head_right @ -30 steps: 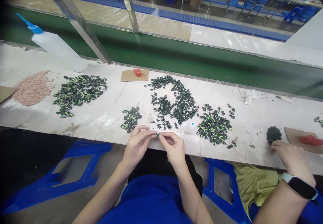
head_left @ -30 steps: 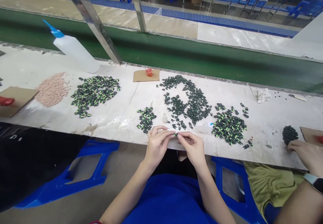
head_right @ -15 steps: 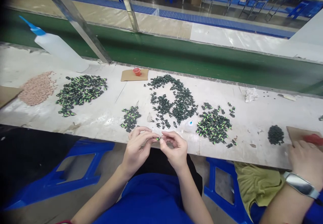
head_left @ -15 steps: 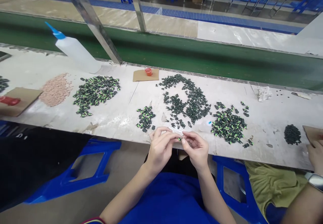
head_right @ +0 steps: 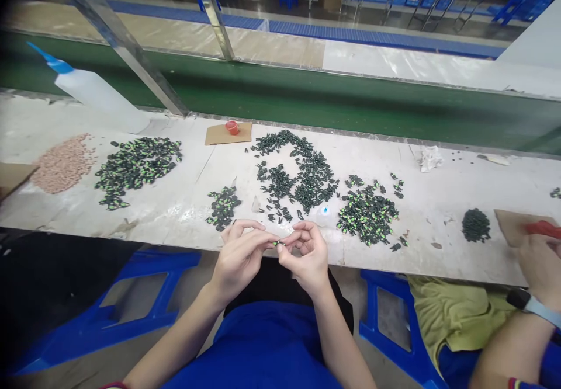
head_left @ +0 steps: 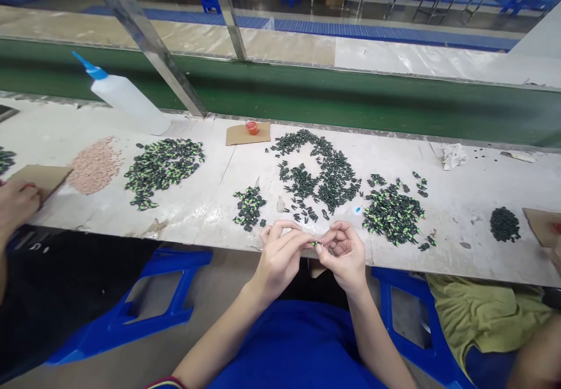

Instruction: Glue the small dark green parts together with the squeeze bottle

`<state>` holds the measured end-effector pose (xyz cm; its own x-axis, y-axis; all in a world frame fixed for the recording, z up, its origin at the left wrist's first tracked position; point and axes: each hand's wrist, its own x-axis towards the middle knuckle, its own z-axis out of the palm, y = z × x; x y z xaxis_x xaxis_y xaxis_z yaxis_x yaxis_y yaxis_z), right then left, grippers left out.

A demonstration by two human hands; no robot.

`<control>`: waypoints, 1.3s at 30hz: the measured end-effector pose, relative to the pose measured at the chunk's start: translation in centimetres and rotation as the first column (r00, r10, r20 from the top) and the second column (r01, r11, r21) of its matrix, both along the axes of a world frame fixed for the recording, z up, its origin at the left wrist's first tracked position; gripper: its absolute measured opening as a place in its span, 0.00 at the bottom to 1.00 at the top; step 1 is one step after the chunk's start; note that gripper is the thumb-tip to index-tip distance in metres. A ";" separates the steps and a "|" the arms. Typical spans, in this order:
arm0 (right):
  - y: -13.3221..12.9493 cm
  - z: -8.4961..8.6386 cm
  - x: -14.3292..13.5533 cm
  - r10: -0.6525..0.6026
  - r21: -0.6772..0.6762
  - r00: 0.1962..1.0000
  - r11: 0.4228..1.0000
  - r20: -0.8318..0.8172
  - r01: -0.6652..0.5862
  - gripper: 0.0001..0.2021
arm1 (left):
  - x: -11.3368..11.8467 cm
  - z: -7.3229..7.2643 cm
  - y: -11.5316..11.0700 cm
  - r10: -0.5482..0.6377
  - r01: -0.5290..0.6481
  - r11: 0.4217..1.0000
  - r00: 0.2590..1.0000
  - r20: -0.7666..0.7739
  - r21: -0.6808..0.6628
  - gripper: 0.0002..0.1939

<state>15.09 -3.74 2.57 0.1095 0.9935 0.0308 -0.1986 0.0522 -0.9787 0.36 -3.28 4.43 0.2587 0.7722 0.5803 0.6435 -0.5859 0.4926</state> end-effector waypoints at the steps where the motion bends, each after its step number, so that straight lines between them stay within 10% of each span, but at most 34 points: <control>1: 0.0 0.1 -0.2 -0.009 0.002 1.000 1.000 -0.013 0.009 0.18 | 0.0 0.0 0.0 -0.004 0.004 1.000 1.000 0.005 0.011 0.13; 8: -0.7 -0.6 0.6 0.013 -0.021 1.000 1.000 -0.023 -0.014 0.18 | 0.7 -1.1 -0.7 -0.060 0.060 0.998 0.998 0.014 -0.025 0.11; 16: -2.3 -1.0 6.8 -0.044 -0.093 0.940 0.992 0.337 0.080 0.12 | 4.1 -3.5 -0.9 -0.255 0.251 0.954 0.967 -0.003 -0.166 0.15; 20: -0.8 -1.4 9.7 -0.489 0.097 0.713 0.851 0.502 0.516 0.13 | 1.9 -3.3 -0.2 -0.138 0.116 0.978 0.983 -0.121 -0.176 0.18; 23: 0.9 -1.6 10.7 -0.593 0.232 0.507 0.762 0.625 0.604 0.14 | -1.8 -3.0 0.5 0.055 -0.088 0.986 0.972 -0.229 -0.138 0.15; 28: 2.1 -1.4 10.1 -0.647 0.453 0.285 0.725 0.708 0.519 0.23 | -7.1 -3.1 1.2 0.112 -0.163 0.982 0.902 -0.417 -0.090 0.15; 39: 2.1 -2.6 6.2 -0.400 0.371 0.259 0.916 0.879 0.154 0.19 | -8.7 -4.2 3.5 0.054 -0.064 0.998 0.933 -0.355 -0.016 0.08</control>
